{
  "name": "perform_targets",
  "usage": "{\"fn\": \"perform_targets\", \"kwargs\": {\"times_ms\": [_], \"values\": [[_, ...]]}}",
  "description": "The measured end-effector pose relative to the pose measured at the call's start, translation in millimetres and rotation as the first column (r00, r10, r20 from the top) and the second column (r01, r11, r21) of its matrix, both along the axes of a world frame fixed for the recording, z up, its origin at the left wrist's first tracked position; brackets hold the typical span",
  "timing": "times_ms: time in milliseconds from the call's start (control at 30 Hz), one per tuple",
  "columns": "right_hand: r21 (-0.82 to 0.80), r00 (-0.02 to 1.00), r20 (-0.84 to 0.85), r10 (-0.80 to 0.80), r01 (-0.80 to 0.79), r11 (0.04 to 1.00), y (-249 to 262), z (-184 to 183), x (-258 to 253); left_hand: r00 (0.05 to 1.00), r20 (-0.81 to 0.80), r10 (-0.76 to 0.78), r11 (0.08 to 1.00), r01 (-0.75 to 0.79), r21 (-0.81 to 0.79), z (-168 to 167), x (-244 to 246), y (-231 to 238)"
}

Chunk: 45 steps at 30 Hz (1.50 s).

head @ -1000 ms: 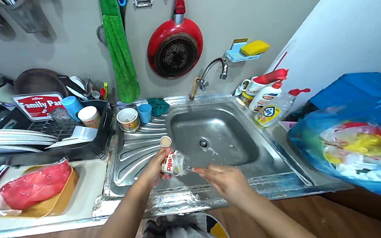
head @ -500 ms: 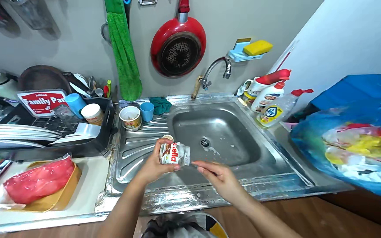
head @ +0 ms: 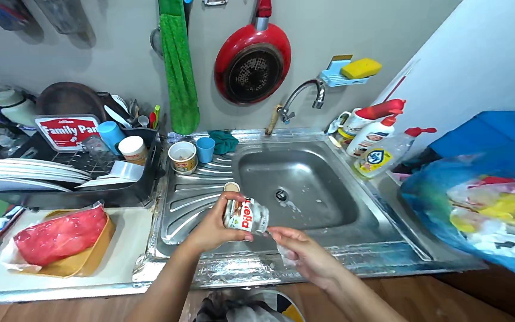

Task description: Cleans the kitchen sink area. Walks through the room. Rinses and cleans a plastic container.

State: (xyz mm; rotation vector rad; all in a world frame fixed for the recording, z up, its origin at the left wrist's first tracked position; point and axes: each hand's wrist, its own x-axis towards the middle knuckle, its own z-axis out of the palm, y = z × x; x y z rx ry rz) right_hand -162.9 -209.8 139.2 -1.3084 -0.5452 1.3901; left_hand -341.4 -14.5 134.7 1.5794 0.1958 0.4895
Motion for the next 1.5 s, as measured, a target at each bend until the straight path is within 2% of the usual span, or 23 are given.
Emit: {"fn": "perform_targets", "kwargs": {"times_ms": [100,200,267,333,400,467,500,533,600,667,767,833,900,1000,1067,1167,1233,1267,1300,1333,1367,1433,1500], "values": [[-0.011,0.984,-0.116,-0.135,0.135,0.991,1.8,-4.3,-10.7,0.999,0.035,0.024,0.996,-0.026,0.079,-2.7,5.1,-0.6],[0.123,0.919,0.331,-0.215,0.184,0.975,2.9,-3.6,-13.0,1.000,0.006,0.030,0.999,-0.030,-0.017,-4.7,4.3,-1.9],[0.305,0.704,0.668,-0.242,0.038,0.952,-1.3,-10.3,-2.5,1.000,-0.008,0.001,0.995,-0.002,-0.099,-3.8,1.9,0.1],[0.396,0.370,0.876,-0.310,-0.184,0.900,-3.6,-12.4,13.1,0.998,-0.055,-0.042,0.987,0.033,-0.158,-5.0,0.6,4.1],[0.379,0.057,0.921,-0.385,-0.359,0.853,-0.5,-6.0,24.2,0.988,-0.127,-0.088,0.967,0.054,-0.249,-10.2,1.4,4.7],[0.317,-0.094,0.918,-0.385,-0.410,0.855,4.0,-0.2,28.4,0.976,-0.206,-0.073,0.935,-0.005,-0.355,-15.0,5.5,0.7],[0.285,-0.072,0.940,-0.334,-0.375,0.882,5.0,-0.8,27.2,0.973,-0.228,-0.017,0.930,-0.069,-0.361,-17.8,8.0,-2.8],[0.246,0.036,0.968,-0.247,-0.305,0.920,5.7,-3.0,24.5,0.974,-0.221,0.055,0.934,-0.128,-0.333,-22.7,10.7,-5.2],[0.133,0.490,0.871,-0.044,-0.148,0.980,8.6,-3.5,17.7,0.977,-0.091,0.195,0.954,-0.211,-0.213,-30.3,16.0,-7.6],[0.062,0.844,0.536,-0.026,-0.009,0.998,14.3,-2.4,12.0,0.979,0.035,0.198,0.968,-0.190,-0.162,-26.0,15.8,-7.8],[0.024,0.983,0.177,-0.047,0.043,0.999,14.0,-0.8,6.4,0.992,0.019,0.124,0.977,-0.118,-0.178,-16.6,8.7,-7.9],[0.101,0.966,0.245,-0.084,0.061,0.993,10.8,-4.6,2.0,0.994,-0.014,0.106,0.983,-0.107,-0.150,-11.5,7.6,-6.8],[0.269,0.823,0.545,-0.162,0.012,0.963,7.4,-13.2,3.1,0.993,-0.045,0.105,0.985,-0.110,-0.136,-7.5,8.1,-6.0],[0.409,0.358,0.879,-0.316,-0.225,0.884,5.5,-21.8,18.5,0.987,-0.126,0.101,0.972,-0.125,-0.198,-1.3,8.0,-6.1],[0.360,0.053,0.929,-0.366,-0.359,0.861,3.3,-17.0,27.8,0.974,-0.201,0.103,0.961,-0.149,-0.232,1.1,9.2,-4.9],[0.282,-0.142,0.916,-0.374,-0.433,0.856,0.9,-6.1,30.6,0.961,-0.264,0.085,0.940,-0.165,-0.299,-1.3,13.3,-5.8],[0.267,-0.053,0.951,-0.304,-0.349,0.898,1.2,-8.1,25.2,0.960,-0.258,0.108,0.928,-0.191,-0.321,-6.2,17.0,-8.4],[0.244,0.107,0.969,-0.223,-0.259,0.935,1.0,-10.3,19.5,0.961,-0.247,0.127,0.927,-0.204,-0.315,-7.5,18.4,-8.9],[0.201,0.358,0.924,-0.132,-0.161,0.966,1.7,-11.3,13.7,0.963,-0.229,0.146,0.929,-0.213,-0.302,-7.6,19.4,-8.7],[0.157,0.615,0.784,-0.086,-0.062,0.986,3.7,-11.8,7.9,0.966,-0.205,0.159,0.933,-0.215,-0.290,-7.0,19.8,-9.0],[0.101,0.798,0.596,-0.089,0.035,0.994,6.0,-11.6,2.6,0.969,-0.186,0.164,0.936,-0.212,-0.282,-5.9,20.3,-9.7],[0.040,0.935,0.319,-0.154,0.149,0.988,9.7,-11.3,-3.8,0.971,-0.187,0.151,0.943,-0.199,-0.269,-5.1,21.1,-11.2],[0.043,0.933,0.338,-0.123,0.115,0.992,6.9,-9.0,5.0,0.965,-0.225,0.133,0.945,-0.192,-0.265,-5.9,19.0,-6.9]]}}
